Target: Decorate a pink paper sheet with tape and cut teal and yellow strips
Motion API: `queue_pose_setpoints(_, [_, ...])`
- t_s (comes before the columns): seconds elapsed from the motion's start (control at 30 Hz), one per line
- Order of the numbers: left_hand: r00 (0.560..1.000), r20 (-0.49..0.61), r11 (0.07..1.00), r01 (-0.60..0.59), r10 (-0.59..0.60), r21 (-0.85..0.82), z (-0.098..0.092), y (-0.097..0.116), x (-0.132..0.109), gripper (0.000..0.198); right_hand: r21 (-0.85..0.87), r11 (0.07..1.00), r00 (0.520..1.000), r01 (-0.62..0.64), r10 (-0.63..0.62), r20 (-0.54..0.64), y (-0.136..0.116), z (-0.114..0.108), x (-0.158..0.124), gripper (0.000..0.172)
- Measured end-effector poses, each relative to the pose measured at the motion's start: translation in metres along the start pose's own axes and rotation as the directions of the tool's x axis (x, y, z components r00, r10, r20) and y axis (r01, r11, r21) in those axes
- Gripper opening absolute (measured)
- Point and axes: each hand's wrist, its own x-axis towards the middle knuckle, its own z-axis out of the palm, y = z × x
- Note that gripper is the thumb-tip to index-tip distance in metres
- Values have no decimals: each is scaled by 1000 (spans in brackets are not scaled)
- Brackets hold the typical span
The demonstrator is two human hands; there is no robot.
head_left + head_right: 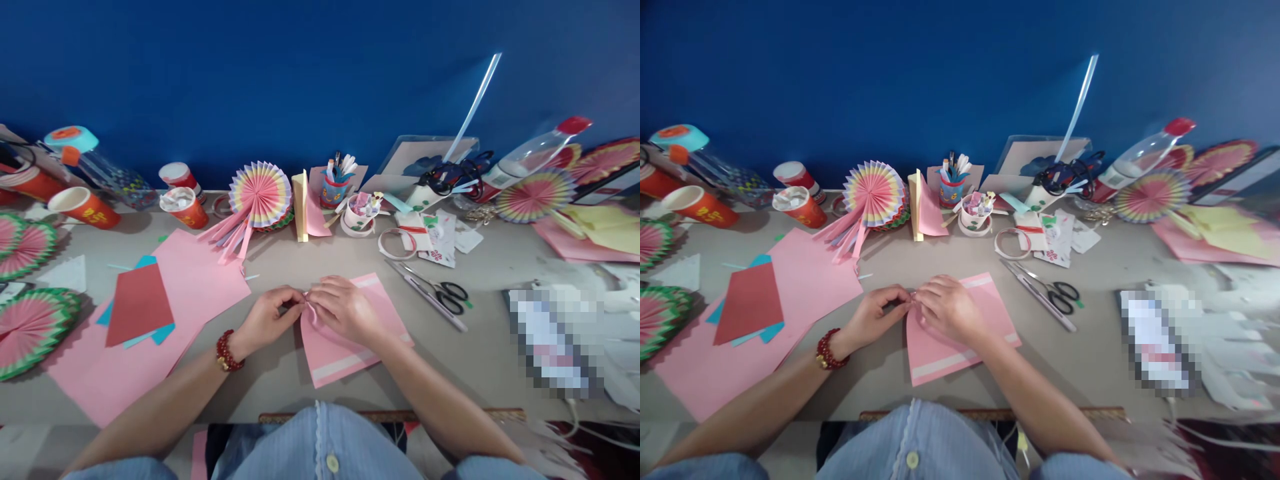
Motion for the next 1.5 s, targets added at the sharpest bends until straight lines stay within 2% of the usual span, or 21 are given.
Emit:
queue_pose_setpoints(0.13, [1000,-3,1000,2,-2,3,0,0,0,11,-15,999,999,32,-32,-20,0,0,0,15])
queue_pose_setpoints(0.33, [1000,1,1000,4,-4,2,0,2,1,12,-34,999,999,13,-14,-35,-2,1,1,17])
queue_pose_setpoints(0.57, [1000,-11,1000,10,-10,-8,0,3,0,10,-34,995,993,-91,88,-84,-8,4,2,11])
queue_pose_setpoints(0.8, [999,-21,999,30,-30,-31,-1,1,-1,11,53,989,983,-136,141,-115,-3,4,0,12])
queue_pose_setpoints(0.93, [998,-37,996,58,-60,-61,-1,-2,-1,14,154,959,948,-240,265,-174,3,-1,0,14])
queue_pose_setpoints(1.07, [987,-100,984,110,-125,-143,-3,-9,1,23,185,923,887,-337,377,-268,16,-18,-1,15])
queue_pose_setpoints(1.17, [973,-136,964,155,-187,-218,-8,-14,3,30,239,876,783,-419,482,-393,37,-39,-7,12])
queue_pose_setpoints(1.23, [962,-151,949,184,-227,-255,-13,-19,5,32,308,835,671,-457,550,-497,54,-56,-16,9])
queue_pose_setpoints(1.27, [957,-156,942,198,-246,-271,-15,-21,6,33,355,809,599,-468,586,-546,62,-65,-23,7])
queue_pose_setpoints(1.33, [945,-160,926,229,-285,-300,-20,-25,8,35,468,756,412,-457,647,-642,79,-83,-37,6])
queue_pose_setpoints(1.4, [936,-153,911,256,-317,-322,-23,-29,10,36,581,713,227,-394,688,-690,91,-101,-54,14])
queue_pose_setpoints(1.47, [931,-143,902,275,-336,-333,-24,-30,10,36,670,671,94,-319,726,-682,99,-118,-71,22])
queue_pose_setpoints(1.5, [929,-141,900,280,-341,-335,-24,-31,11,35,706,648,47,-286,745,-666,101,-126,-79,24])
